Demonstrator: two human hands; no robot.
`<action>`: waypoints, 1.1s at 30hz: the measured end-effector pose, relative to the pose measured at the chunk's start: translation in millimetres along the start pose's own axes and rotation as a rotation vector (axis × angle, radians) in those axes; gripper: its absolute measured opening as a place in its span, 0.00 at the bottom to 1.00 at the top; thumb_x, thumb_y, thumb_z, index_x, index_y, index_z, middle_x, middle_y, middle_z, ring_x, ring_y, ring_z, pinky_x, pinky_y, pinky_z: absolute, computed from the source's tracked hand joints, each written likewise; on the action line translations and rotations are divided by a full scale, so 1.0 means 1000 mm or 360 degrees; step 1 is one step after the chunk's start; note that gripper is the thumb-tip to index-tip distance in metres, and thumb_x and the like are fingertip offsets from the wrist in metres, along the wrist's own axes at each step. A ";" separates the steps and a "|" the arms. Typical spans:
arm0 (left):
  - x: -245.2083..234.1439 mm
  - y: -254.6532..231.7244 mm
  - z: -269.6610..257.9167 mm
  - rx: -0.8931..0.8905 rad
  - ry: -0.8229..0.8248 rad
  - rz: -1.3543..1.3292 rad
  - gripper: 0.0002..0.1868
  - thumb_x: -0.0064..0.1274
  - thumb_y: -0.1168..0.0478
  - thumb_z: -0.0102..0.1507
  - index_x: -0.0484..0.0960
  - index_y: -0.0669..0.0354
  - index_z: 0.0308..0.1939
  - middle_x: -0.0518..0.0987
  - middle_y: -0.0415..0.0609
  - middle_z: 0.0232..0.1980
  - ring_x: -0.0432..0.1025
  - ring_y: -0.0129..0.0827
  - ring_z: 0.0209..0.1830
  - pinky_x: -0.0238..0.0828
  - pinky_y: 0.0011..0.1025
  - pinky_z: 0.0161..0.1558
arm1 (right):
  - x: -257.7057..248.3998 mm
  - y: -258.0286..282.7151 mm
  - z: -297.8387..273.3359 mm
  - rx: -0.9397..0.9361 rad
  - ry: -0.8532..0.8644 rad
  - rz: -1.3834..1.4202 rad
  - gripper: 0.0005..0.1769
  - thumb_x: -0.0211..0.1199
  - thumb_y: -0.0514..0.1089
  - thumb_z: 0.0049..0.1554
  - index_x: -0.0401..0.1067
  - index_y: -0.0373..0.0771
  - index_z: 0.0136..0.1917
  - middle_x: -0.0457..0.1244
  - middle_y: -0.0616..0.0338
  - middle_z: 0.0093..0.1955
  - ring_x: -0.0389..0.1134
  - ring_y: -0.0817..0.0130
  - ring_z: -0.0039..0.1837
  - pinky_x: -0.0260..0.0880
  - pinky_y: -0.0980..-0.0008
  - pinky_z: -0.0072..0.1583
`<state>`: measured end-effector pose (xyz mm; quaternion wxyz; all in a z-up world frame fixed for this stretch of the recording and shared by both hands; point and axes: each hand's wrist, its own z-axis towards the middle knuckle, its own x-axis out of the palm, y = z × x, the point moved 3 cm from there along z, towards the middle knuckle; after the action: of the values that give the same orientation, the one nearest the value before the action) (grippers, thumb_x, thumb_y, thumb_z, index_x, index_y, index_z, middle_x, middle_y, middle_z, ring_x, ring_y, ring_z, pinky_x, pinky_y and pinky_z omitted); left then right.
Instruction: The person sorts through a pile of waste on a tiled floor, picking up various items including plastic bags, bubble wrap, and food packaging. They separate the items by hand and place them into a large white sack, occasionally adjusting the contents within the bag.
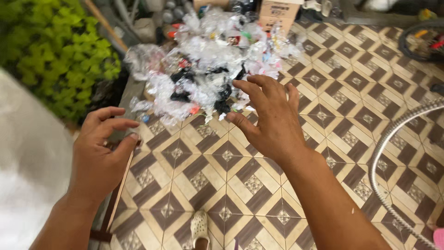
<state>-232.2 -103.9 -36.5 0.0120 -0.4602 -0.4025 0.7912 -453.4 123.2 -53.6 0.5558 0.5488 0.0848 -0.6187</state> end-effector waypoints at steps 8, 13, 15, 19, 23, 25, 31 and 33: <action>0.098 -0.052 0.120 0.0352 0.0187 -0.0078 0.12 0.59 0.68 0.59 0.85 0.55 0.47 0.76 0.49 0.61 0.74 0.33 0.51 0.70 0.32 0.56 | -0.023 -0.102 0.048 0.0284 0.0013 -0.0123 0.32 0.65 0.61 0.58 0.65 0.52 0.72 0.57 0.51 0.72 0.55 0.53 0.76 0.35 0.35 0.75; 0.187 -0.090 0.171 0.0331 0.0267 -0.0146 0.11 0.59 0.68 0.59 0.86 0.54 0.45 0.77 0.46 0.60 0.73 0.31 0.55 0.71 0.29 0.38 | -0.041 -0.203 0.063 0.0411 0.0018 -0.0118 0.32 0.63 0.63 0.58 0.65 0.54 0.72 0.57 0.51 0.73 0.54 0.54 0.76 0.32 0.36 0.75; 0.227 -0.109 0.191 0.0437 0.0243 -0.0129 0.11 0.59 0.68 0.59 0.86 0.55 0.45 0.77 0.47 0.59 0.73 0.32 0.55 0.71 0.29 0.44 | -0.052 -0.248 0.070 0.0429 0.0044 -0.0160 0.32 0.63 0.64 0.58 0.65 0.54 0.72 0.56 0.50 0.73 0.53 0.53 0.77 0.31 0.36 0.75; 0.305 -0.156 0.225 0.0472 0.0244 -0.0145 0.11 0.60 0.68 0.60 0.86 0.56 0.46 0.77 0.47 0.60 0.73 0.32 0.52 0.69 0.29 0.52 | -0.081 -0.340 0.081 0.0443 0.0055 -0.0116 0.32 0.61 0.63 0.58 0.65 0.53 0.73 0.56 0.51 0.74 0.54 0.53 0.77 0.30 0.35 0.75; 0.373 -0.209 0.259 0.0190 0.0305 -0.0258 0.11 0.59 0.66 0.59 0.85 0.53 0.45 0.75 0.45 0.61 0.74 0.28 0.49 0.71 0.30 0.41 | -0.124 -0.419 0.108 0.0402 0.0103 -0.0157 0.32 0.62 0.63 0.58 0.65 0.51 0.72 0.56 0.52 0.73 0.54 0.53 0.76 0.31 0.35 0.75; 0.401 -0.226 0.267 0.0340 0.0283 -0.0256 0.10 0.59 0.67 0.61 0.84 0.55 0.46 0.76 0.46 0.61 0.74 0.29 0.53 0.70 0.30 0.50 | -0.129 -0.446 0.110 0.0431 0.0102 -0.0125 0.32 0.62 0.63 0.58 0.66 0.52 0.71 0.57 0.53 0.73 0.54 0.54 0.76 0.32 0.35 0.75; 0.480 -0.260 0.315 0.0299 0.0360 -0.0186 0.10 0.60 0.67 0.60 0.85 0.56 0.46 0.77 0.46 0.61 0.74 0.29 0.51 0.69 0.30 0.48 | -0.151 -0.541 0.136 0.0478 0.0094 -0.0111 0.32 0.63 0.62 0.57 0.66 0.53 0.71 0.57 0.54 0.73 0.54 0.54 0.77 0.32 0.35 0.75; 0.506 -0.256 0.338 0.0310 0.0364 -0.0214 0.10 0.59 0.67 0.60 0.85 0.56 0.46 0.77 0.46 0.61 0.74 0.29 0.50 0.69 0.29 0.54 | -0.150 -0.573 0.152 0.0518 0.0113 -0.0124 0.31 0.63 0.63 0.57 0.66 0.55 0.71 0.57 0.54 0.73 0.54 0.55 0.76 0.31 0.34 0.75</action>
<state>-863.4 54.5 -149.0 0.1553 -0.5160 -0.3498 0.7663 -1022.3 314.4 -169.3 0.4319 0.6493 0.0243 -0.6256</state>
